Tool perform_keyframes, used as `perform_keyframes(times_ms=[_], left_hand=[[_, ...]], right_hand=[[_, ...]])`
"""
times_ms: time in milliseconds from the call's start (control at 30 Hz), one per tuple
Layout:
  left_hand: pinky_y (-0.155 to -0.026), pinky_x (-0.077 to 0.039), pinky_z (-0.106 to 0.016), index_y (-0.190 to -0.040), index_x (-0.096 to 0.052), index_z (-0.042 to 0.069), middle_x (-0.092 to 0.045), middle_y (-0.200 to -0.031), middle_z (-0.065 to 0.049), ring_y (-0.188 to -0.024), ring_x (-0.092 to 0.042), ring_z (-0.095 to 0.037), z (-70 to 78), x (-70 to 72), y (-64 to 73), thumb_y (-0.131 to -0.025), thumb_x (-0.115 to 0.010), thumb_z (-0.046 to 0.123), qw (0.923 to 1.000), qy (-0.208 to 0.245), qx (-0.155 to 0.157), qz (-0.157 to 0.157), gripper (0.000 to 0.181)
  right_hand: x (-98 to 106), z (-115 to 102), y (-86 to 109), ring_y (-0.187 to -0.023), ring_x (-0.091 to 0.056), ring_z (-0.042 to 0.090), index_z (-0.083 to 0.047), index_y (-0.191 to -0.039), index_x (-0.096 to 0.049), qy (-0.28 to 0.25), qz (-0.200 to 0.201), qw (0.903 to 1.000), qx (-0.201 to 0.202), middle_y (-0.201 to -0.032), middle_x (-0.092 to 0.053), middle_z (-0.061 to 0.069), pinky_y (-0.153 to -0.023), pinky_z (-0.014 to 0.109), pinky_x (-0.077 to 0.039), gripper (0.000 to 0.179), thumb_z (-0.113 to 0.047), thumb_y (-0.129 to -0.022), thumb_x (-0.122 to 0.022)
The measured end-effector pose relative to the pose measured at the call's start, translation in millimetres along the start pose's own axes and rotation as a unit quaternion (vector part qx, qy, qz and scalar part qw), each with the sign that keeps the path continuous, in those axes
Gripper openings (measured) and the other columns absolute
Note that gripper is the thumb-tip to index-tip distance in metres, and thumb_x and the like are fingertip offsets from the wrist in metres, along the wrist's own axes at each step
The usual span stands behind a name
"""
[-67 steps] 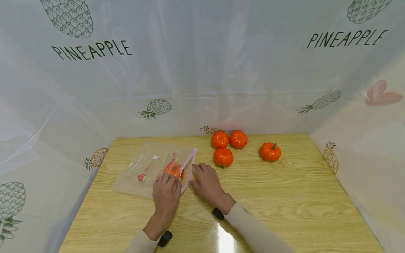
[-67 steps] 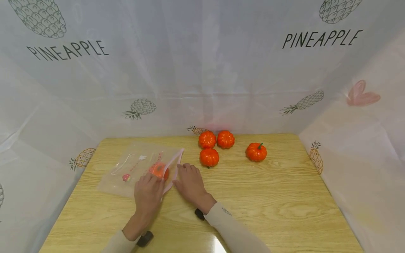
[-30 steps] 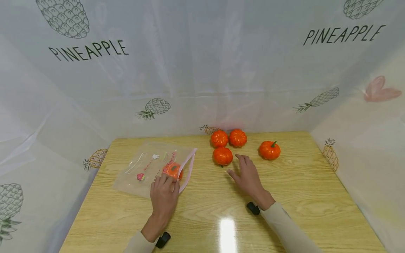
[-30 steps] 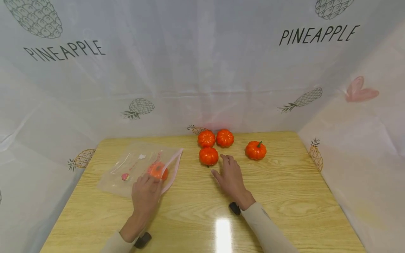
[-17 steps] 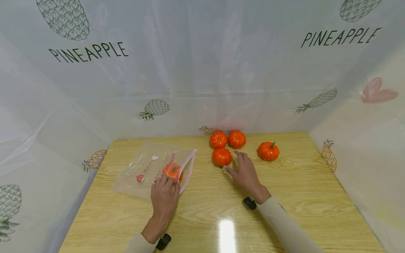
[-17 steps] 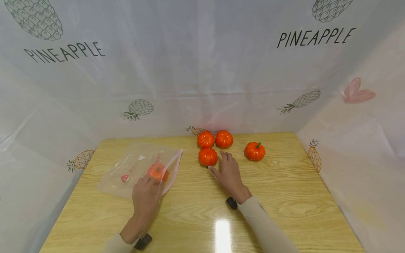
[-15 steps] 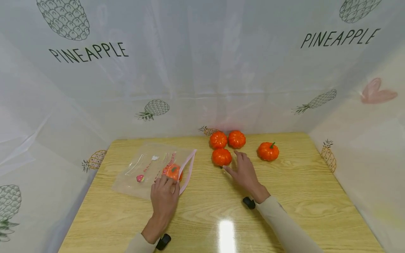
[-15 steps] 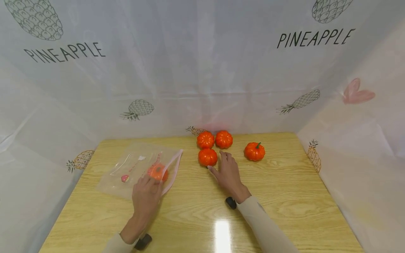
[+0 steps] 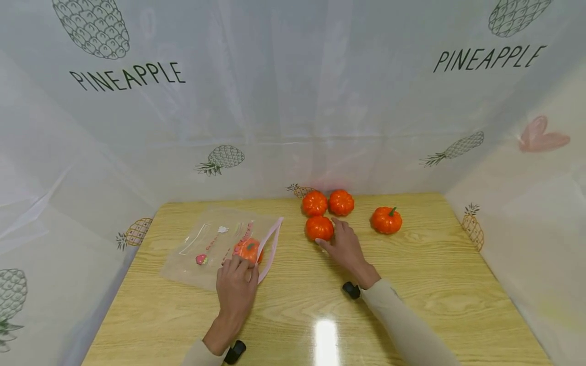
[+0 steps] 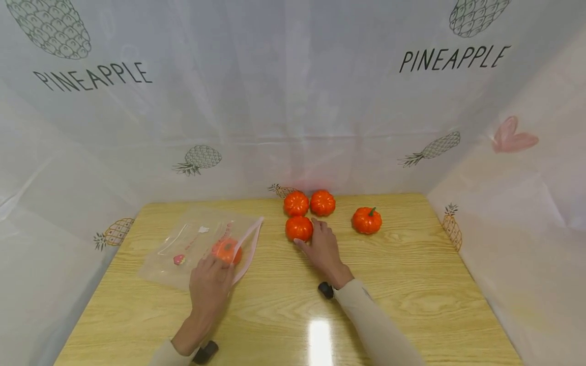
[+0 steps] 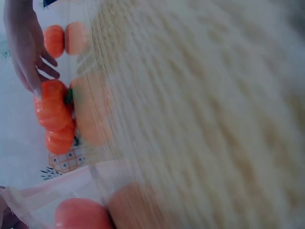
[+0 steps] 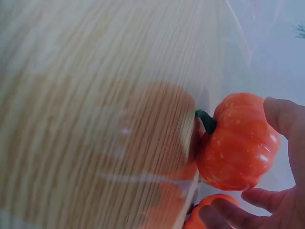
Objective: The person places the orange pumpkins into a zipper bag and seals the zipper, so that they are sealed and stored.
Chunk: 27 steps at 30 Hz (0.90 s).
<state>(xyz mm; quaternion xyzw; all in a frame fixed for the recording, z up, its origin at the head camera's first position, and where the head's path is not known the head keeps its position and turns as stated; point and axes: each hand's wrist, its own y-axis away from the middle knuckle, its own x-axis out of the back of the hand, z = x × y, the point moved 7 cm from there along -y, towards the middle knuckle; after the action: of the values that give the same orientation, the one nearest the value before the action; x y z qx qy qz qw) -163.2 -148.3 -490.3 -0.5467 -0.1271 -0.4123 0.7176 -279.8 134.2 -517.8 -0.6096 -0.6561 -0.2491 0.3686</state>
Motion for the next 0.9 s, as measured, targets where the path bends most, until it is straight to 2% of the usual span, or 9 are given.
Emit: perform_keyframes(times_ms=[667,900], left_hand=[[-0.064,-0.042,-0.042,-0.074,-0.068,0.007,-0.059,-0.078,-0.006,-0.072,-0.056,-0.029,2.2,2.8,-3.1,-0.077,-0.089,0.003,1.0000,0.001,-0.007,0.005,0.021],[-0.064,-0.042,-0.042,-0.074,-0.069,0.008,-0.059,-0.077,-0.006,-0.070,-0.055,-0.028,2.2,3.3,-1.7,-0.077,-0.089,0.003,1.0000,0.001,-0.002,0.006,0.021]], right_hand=[[-6.7,-5.3,-8.8,-0.124,-0.058,0.048,0.008,-0.149,-0.043,-0.029,-0.001,0.9994,-0.021,-0.138,-0.058,0.030,-0.105,0.061,-0.047,0.077,-0.030,-0.094,-0.081],[-9.6,-7.7,3.8,-0.124,-0.060,0.046,0.006,-0.148,-0.048,-0.042,0.003,0.9990,-0.016,-0.138,-0.061,0.026,-0.105,0.060,-0.049,0.075,-0.028,-0.091,-0.084]])
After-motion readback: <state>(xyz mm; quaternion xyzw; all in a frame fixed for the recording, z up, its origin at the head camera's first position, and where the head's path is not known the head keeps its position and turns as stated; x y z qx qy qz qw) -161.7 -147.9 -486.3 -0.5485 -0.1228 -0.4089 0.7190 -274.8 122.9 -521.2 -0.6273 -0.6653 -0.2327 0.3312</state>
